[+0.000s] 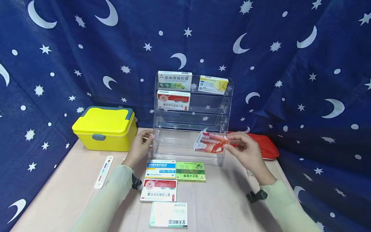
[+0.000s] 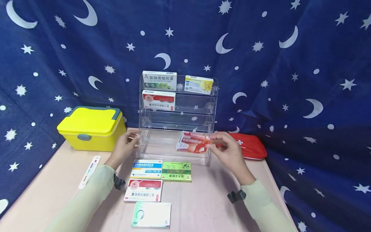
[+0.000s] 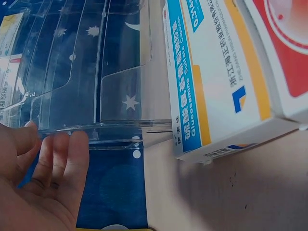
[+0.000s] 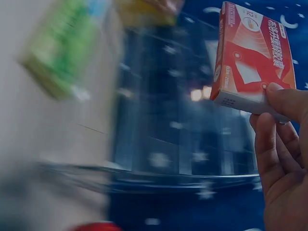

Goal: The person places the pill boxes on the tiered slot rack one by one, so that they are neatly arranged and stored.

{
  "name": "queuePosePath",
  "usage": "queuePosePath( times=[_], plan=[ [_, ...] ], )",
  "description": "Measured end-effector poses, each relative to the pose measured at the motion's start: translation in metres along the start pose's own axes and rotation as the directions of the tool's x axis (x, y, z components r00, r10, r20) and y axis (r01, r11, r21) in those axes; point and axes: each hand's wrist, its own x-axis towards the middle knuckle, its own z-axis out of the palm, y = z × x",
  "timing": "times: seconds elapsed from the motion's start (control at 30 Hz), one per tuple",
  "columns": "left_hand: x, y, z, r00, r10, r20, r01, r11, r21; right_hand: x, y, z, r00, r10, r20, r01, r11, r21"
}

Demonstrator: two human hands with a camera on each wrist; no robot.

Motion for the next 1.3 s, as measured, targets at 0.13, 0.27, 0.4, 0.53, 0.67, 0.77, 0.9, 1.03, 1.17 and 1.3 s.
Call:
queuePosePath(
  times=[0.13, 0.27, 0.4, 0.53, 0.67, 0.77, 0.9, 1.03, 1.17, 1.3],
  plan=[
    [0.001, 0.000, 0.001, 1.000, -0.022, 0.000, 0.022, 1.000, -0.018, 0.068, 0.008, -0.009, 0.995, -0.086, -0.044, 0.083, 0.995, -0.056],
    [0.001, -0.001, 0.001, 1.000, -0.022, 0.003, 0.022, 0.999, -0.031, 0.126, 0.011, -0.014, 0.993, -0.104, -0.055, 0.092, 0.978, -0.188],
    [0.001, -0.001, 0.001, 1.000, -0.008, 0.008, 0.009, 0.999, -0.040, 0.162, 0.011, -0.016, 0.994, -0.109, -0.016, 0.098, 0.945, -0.311],
    [0.001, 0.000, 0.002, 1.000, -0.008, 0.012, 0.009, 0.999, -0.049, 0.176, 0.017, -0.014, 0.997, -0.062, 0.047, 0.075, 0.919, -0.387],
    [0.001, 0.000, 0.001, 1.000, -0.013, 0.013, 0.014, 0.999, -0.048, 0.177, 0.024, -0.011, 0.993, -0.032, 0.110, 0.076, 0.903, -0.422],
    [0.001, 0.001, 0.000, 1.000, -0.015, 0.015, 0.016, 0.999, -0.048, 0.176, 0.027, -0.010, 0.990, -0.038, 0.136, 0.094, 0.896, -0.433],
    [0.000, 0.001, -0.001, 1.000, -0.019, 0.017, 0.020, 0.999, -0.048, 0.175, 0.029, -0.010, 0.989, -0.047, 0.138, 0.105, 0.884, -0.455],
    [0.000, 0.002, -0.001, 1.000, -0.026, 0.015, 0.027, 0.999, -0.037, 0.174, 0.029, -0.011, 0.988, -0.062, 0.139, 0.122, 0.870, -0.477],
    [0.000, 0.002, -0.001, 1.000, -0.025, 0.015, 0.025, 1.000, -0.018, 0.172, 0.030, -0.013, 0.985, -0.090, 0.149, 0.153, 0.859, -0.489],
    [-0.001, 0.002, 0.000, 1.000, -0.026, 0.015, 0.026, 1.000, -0.010, 0.171, 0.032, -0.015, 0.982, -0.108, 0.153, 0.170, 0.857, -0.486]
  ],
)
